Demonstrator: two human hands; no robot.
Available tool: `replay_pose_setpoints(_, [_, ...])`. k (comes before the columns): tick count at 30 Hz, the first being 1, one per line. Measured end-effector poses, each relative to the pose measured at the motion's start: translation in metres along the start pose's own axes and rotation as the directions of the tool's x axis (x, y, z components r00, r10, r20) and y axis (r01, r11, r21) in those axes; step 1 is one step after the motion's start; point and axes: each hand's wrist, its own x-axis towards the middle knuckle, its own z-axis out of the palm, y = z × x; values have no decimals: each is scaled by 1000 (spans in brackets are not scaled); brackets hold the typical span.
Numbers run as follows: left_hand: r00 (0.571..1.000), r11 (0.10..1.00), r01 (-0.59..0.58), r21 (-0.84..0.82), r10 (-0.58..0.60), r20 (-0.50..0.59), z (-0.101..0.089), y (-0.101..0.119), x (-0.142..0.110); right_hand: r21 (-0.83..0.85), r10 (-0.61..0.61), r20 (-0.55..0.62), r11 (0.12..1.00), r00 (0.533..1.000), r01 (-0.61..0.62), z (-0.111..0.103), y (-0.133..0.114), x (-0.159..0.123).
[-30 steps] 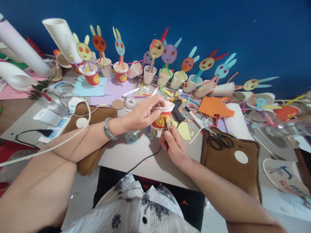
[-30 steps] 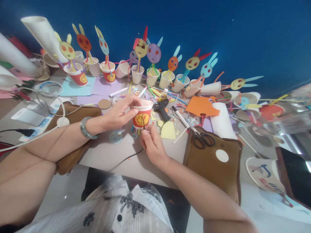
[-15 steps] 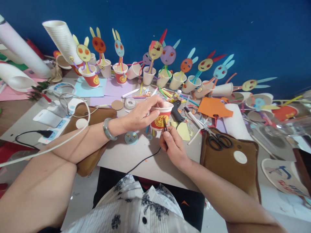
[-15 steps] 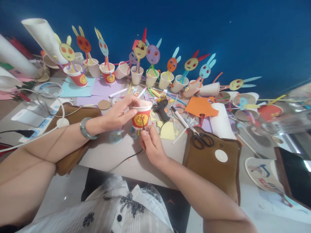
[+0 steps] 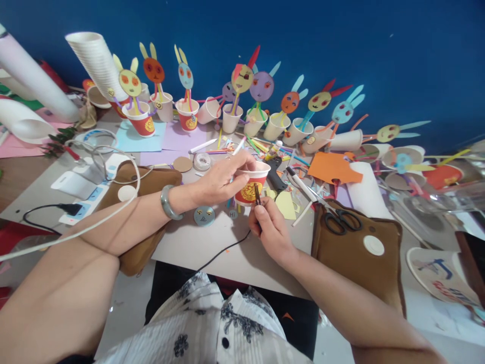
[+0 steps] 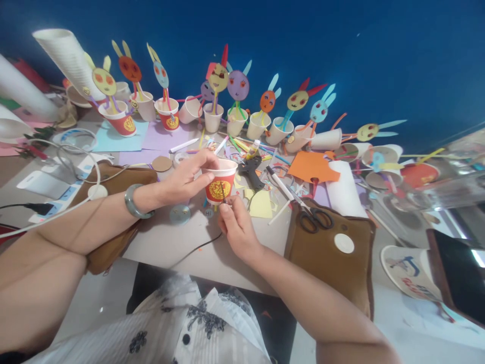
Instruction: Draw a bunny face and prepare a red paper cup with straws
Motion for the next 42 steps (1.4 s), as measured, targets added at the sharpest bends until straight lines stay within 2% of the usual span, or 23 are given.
replay_pose_setpoints(17, [998,1000,-6,-2,7,69,7,1,-5,24,-13,-31,1000,999,13,-1,-2,-1])
replay_pose_setpoints(30, [999,999,20,37,-19,-43,1,-3,0,4,-4,6,1000,1000,4,0,0,0])
replay_pose_setpoints(37, [999,1000,14,-5,-14,-28,1,-2,-1,16,-22,9,1000,1000,22,-1,1,0])
replay_pose_setpoints(42, [1000,1000,14,24,-14,-25,1,-2,-1,10,-10,6,1000,1000,10,0,0,-1])
